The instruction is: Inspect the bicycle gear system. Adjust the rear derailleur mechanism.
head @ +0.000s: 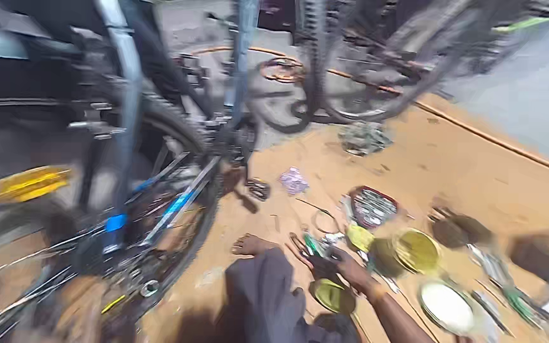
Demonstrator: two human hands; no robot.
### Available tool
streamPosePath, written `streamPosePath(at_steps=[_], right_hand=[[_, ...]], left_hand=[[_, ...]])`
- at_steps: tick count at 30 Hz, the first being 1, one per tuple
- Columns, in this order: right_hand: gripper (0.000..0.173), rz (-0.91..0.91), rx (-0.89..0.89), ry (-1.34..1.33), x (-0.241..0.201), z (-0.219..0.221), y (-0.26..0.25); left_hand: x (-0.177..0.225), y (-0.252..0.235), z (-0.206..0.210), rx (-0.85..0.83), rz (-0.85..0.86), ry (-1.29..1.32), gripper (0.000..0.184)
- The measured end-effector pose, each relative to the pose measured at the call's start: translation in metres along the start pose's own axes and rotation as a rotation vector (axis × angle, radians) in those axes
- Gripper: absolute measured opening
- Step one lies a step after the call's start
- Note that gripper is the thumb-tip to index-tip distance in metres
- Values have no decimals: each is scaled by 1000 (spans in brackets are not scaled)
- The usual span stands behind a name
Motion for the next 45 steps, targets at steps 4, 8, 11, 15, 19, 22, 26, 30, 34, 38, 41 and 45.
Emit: streamPosePath(at_steps=[4, 8, 11, 15, 19, 22, 26, 30, 34, 38, 41, 45], right_hand=[[32, -277, -199, -171, -79, 31, -16], [31, -573, -248, 230, -169, 75, -33], [30, -902, -264, 735, -253, 115, -33], [22, -1091, -256, 1122, -352, 164, -13], [25, -1003, -407, 1078, -387, 182, -11], [26, -937, -495, 985, -387, 182, -10], [27, -879, -503, 968, -383, 177, -8], [28, -910, -408, 1011, -384, 171, -8], [25, -1066, -205, 1261, -396, 190, -2], [14, -1253, -180, 1520, -419, 223, 6], [12, -1308, -188, 1696, -434, 239, 19], [18, -1222, -208, 1828, -445, 251, 41]], left_hand=[[76, -17, 18, 287, -426, 113, 75], [82, -24, 49, 354, -361, 25, 85], [78, -24, 79, 322, -363, -201, 107], [66, -20, 95, 271, -402, -383, 89], [64, -15, 94, 265, -338, -385, 50], [60, -10, 87, 319, -245, -289, 38], [55, -14, 83, 356, -187, -226, 31], [56, -17, 87, 392, -173, -253, 32], [60, -20, 83, 402, -195, -218, 27], [61, -25, 82, 370, -240, -215, 31], [61, -26, 80, 346, -248, -218, 31], [62, -26, 76, 291, -281, -217, 27]])
Point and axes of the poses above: each hand's wrist, its own y-axis away from the middle knuckle, its own z-axis out of the palm, x = y × z, the point moved 1 cm from there along -y, towards the middle knuckle, and after that the axes turned 9 degrees about -x, right-handed, at the moved point
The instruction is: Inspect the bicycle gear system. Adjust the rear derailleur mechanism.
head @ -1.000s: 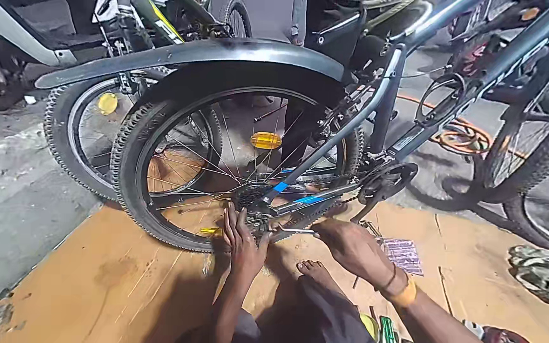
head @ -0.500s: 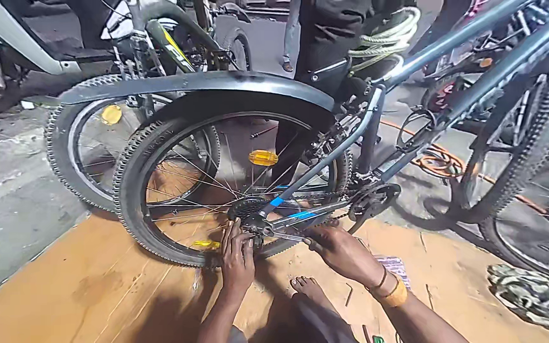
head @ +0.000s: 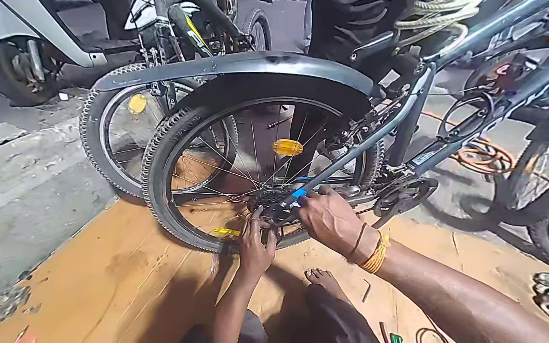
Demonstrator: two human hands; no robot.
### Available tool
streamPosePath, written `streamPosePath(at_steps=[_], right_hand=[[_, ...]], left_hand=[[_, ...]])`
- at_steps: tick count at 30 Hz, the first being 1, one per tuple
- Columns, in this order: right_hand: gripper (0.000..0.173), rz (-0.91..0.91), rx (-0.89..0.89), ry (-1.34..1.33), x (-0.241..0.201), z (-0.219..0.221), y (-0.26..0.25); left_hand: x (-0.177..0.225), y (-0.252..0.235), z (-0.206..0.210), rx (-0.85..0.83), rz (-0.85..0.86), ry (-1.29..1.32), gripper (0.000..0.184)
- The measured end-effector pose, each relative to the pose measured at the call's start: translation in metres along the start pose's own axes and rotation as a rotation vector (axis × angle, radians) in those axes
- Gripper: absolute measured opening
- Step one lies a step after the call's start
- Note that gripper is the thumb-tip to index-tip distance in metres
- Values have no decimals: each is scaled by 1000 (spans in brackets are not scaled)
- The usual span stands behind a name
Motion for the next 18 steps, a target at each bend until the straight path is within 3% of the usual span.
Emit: streamPosePath(at_steps=[4, 11, 18], right_hand=[[19, 45, -44, -16, 9, 2, -4], [15, -46, 238, 53, 16, 27, -9], [10, -63, 387, 21, 13, 29, -11]], left_hand=[[-4, 0, 1, -40, 4, -28, 31], [-5, -3, 9, 34, -31, -102, 13], [5, -4, 13, 156, -61, -238, 25]])
Point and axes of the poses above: each hand's wrist, its own y-axis away from the middle knuckle, its own z-axis out of the palm, x = y × z, the point moved 1 cm from there along -y, towards the middle knuckle, and after that the axes turned 9 degrees about -x, right-handed, at the moved point
